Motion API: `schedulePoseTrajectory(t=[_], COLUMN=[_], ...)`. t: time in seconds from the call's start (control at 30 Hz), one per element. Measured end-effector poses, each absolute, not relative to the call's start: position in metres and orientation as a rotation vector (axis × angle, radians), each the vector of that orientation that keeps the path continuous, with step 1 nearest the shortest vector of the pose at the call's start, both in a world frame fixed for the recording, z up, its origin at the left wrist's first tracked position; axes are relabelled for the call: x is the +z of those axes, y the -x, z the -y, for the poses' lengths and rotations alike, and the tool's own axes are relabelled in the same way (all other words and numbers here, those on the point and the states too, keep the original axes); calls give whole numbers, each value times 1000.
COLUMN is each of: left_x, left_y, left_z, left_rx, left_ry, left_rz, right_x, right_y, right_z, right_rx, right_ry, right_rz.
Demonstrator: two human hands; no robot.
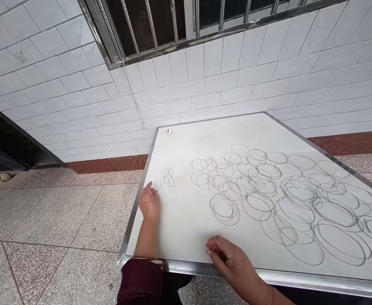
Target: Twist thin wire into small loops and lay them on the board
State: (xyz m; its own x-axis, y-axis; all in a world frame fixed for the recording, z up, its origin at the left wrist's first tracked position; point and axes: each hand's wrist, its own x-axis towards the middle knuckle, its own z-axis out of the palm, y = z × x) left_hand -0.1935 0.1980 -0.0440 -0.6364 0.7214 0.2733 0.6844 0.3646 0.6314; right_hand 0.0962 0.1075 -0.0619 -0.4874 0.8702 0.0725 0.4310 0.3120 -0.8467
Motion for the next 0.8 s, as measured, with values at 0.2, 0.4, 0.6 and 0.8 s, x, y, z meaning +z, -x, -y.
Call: schedulePoseTrajectory(t=[0.2,0.4,0.6,0.8], left_x=[-40,-32,-31,-29], left_y=[194,184,132,90], left_z=[-199,-177,-126,-88], left_rx=[1221,1433,1602,1589], left_ry=[-1261,-1234,-1308,-1672], left_rz=[-2554,-2489,-2317,-2067], right_x=[-63,-54,-31,-25], right_y=[-96,-92,-62,-43], right_z=[-107,-113,-140,-155], right_rx=[1093,1307,1880,1991], right_ry=[1153,1171,1060,896], right_rz=[2057,1908,1386,1124])
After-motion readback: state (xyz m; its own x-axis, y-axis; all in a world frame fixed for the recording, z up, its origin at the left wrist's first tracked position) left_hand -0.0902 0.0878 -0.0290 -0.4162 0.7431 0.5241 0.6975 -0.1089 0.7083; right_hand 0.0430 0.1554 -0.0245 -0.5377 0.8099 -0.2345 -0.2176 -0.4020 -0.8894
